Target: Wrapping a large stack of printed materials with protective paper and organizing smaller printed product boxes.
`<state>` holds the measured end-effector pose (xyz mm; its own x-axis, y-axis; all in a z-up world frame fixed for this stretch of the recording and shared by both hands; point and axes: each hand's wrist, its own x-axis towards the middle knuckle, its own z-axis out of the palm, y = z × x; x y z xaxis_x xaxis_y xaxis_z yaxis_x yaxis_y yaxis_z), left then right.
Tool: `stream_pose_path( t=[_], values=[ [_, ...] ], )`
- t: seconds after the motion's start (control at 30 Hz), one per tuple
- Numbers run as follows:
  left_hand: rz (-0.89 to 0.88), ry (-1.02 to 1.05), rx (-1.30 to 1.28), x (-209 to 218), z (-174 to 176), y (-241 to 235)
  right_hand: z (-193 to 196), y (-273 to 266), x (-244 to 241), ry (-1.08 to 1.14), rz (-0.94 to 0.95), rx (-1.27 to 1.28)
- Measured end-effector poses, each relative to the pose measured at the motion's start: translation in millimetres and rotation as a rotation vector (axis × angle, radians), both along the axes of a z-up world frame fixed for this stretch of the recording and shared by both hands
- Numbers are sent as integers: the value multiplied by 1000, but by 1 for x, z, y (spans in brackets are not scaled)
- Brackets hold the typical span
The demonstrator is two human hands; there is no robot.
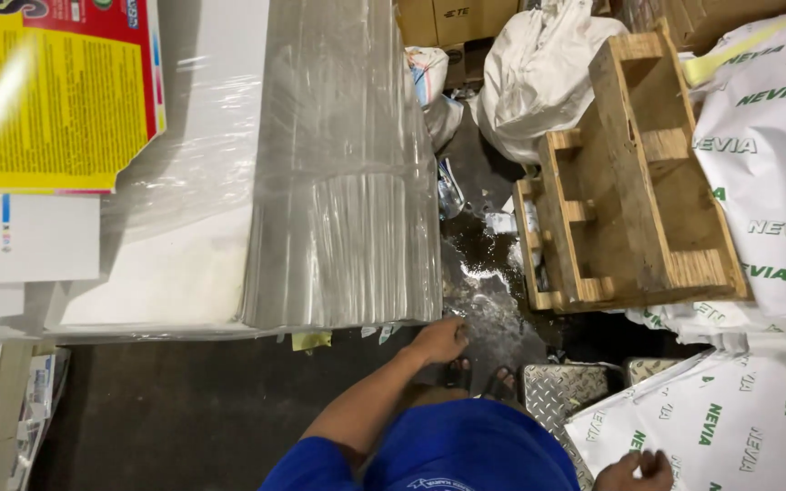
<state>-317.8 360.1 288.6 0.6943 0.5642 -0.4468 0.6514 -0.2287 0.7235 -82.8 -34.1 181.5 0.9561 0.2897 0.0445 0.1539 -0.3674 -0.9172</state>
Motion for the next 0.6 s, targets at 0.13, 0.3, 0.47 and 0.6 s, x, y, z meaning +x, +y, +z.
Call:
stream_pose_path(
  t=[0.13,0.3,0.47,0.6],
  values=[
    [196,-11,54,-9,16,23,167,167,50,-225,0,33],
    [499,-80,-51,-26,-3,42,226,283,113,-362,286,243],
    [698,-136,-157,-15,-2,37,255,385,121,-155,438,350],
    [863,40,-278,4,37,33,194,447,126,-109,636,325]
  ],
)
